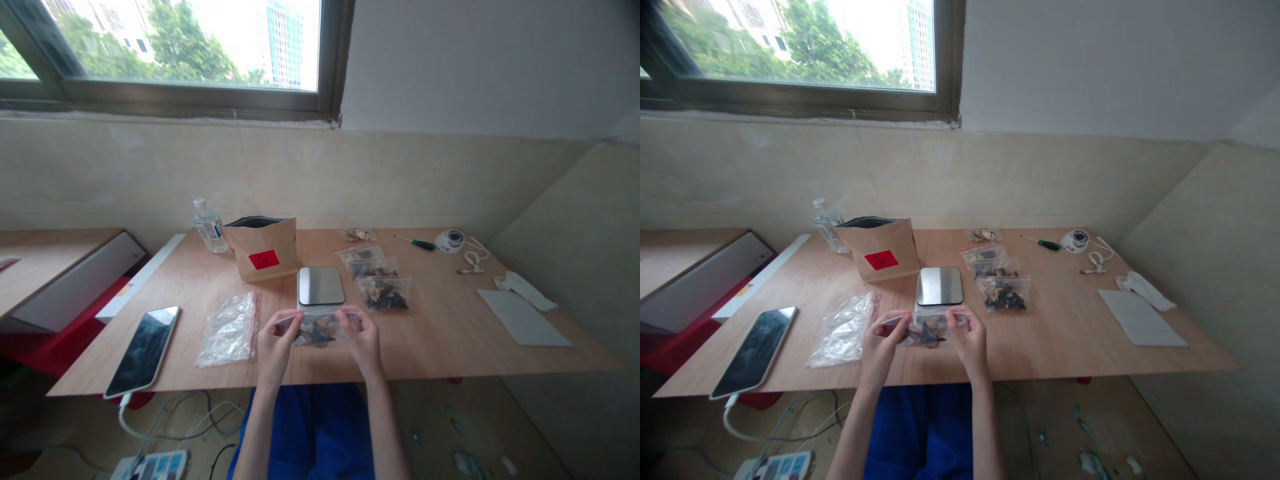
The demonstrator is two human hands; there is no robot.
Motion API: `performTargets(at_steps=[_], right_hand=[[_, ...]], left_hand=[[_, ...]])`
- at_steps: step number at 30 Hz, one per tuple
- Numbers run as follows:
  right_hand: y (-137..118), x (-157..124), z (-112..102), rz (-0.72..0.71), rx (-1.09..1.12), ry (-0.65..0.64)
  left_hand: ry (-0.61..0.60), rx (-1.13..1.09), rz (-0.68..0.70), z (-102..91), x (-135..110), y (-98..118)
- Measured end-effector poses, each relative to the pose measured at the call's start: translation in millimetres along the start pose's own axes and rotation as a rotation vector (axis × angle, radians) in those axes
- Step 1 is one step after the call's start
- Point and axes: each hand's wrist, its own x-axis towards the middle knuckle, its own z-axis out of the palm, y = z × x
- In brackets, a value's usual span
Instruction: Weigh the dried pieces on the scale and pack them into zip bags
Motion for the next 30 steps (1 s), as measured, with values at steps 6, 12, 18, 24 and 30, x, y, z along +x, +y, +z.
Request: performTargets(at_steps=[6, 12, 18, 24, 30], right_hand=[[-3.7, 1.8, -0.2, -0.142, 0.054, 0.015], [-0.4, -0.4, 2.3, 0.037, 0.168, -0.092], [4.1, 0.2, 3.2, 0.055, 0.13, -0.048], [4.0, -1.4, 7.1, 0.072, 0.123, -0.021], [4.8, -1.3, 7.0, 0.068, 0.138, -0.111]], left_hand=[[0.01, 0.02, 0.021, 2.3, 0.8, -2.0], [-0.03, -0.046, -0.016, 6.3, -1.2, 2.3], [-0.07, -0.058, -0.069, 9.4, -2.7, 2.0], [-0.118, 0.053, -0.041, 9.8, -2.2, 0.1], [-0.096, 0.065, -0.002, 8.8, -2.3, 0.9]])
